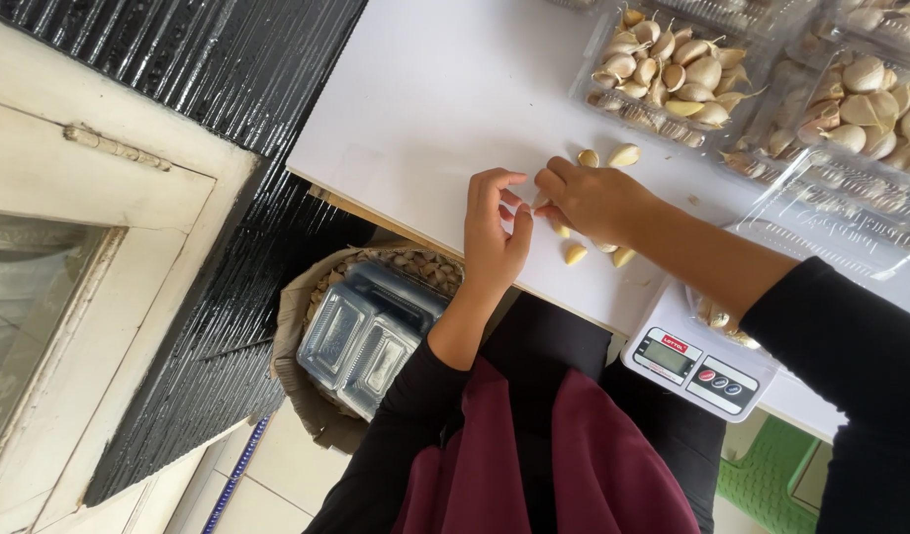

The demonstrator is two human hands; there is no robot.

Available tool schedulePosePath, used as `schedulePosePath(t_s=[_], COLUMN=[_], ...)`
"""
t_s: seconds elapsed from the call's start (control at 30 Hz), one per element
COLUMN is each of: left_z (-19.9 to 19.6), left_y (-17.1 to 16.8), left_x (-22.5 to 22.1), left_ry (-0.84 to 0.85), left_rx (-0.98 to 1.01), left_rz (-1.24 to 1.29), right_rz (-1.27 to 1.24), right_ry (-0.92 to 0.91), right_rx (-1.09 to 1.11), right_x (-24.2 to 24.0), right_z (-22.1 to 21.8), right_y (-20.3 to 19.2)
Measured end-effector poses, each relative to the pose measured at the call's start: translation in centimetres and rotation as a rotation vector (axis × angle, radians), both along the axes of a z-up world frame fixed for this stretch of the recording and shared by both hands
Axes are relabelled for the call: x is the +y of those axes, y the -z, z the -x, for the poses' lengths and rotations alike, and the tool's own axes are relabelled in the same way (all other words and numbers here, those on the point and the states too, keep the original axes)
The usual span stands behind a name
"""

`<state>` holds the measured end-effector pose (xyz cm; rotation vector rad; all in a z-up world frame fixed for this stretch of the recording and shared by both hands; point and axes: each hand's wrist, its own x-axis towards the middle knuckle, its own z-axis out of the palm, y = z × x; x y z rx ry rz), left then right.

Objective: The person is weighing individual garlic cloves on a digital scale and then placing them into plastic containers for packaging.

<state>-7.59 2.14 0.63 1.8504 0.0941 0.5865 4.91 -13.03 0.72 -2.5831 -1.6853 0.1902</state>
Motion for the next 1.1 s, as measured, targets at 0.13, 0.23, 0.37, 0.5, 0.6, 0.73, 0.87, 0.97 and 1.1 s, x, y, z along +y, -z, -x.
schedulePosePath(t_s=[0.13, 0.23, 0.37, 0.5, 0.6, 0.73, 0.87, 0.97, 1.1], left_z=[0.1, 0.1, 0.1, 0.2, 0.4, 0.6, 0.5, 0.2, -0.3], left_y=[0.0, -0.3, -0.7, -1.4, -1.9, -3.5, -5.3, -5.8, -6.5], left_x=[-0.1, -0.2, -0.6, -1.0, -2.0, -4.6, -8.2, -11.3, -14.9], left_ry=[0.012, 0.012, 0.028, 0.037, 0.055, 0.110, 0.295, 0.401, 0.506], left_rx=[0.004, 0.013, -0.005, -0.032, -0.065, -0.109, -0.282, -0.294, -0.251], left_rz=[-0.026, -0.036, -0.057, -0.080, -0.106, -0.131, -0.215, -0.342, -0.587], right_rz=[-0.142, -0.360, -0.357, -0.276, -0.105, 0.123, 0.205, 0.086, -0.225], right_ry=[0.089, 0.224, 0.496, 0.709, 0.690, 0.883, 0.979, 0.933, 0.743], right_rx=[0.128, 0.349, 0.632, 0.955, 0.945, 0.843, 0.630, 0.484, 0.257], right_x=[-1.1, -2.5, -5.6, -8.8, -13.1, -17.0, -20.6, -22.9, -24.8], right_z=[0.1, 0.2, 1.6, 3.3, 4.4, 6.6, 8.8, 9.8, 10.5], right_y=[-2.7, -4.8, -8.8, -15.6, -17.7, -18.6, -15.7, -12.3, -8.5])
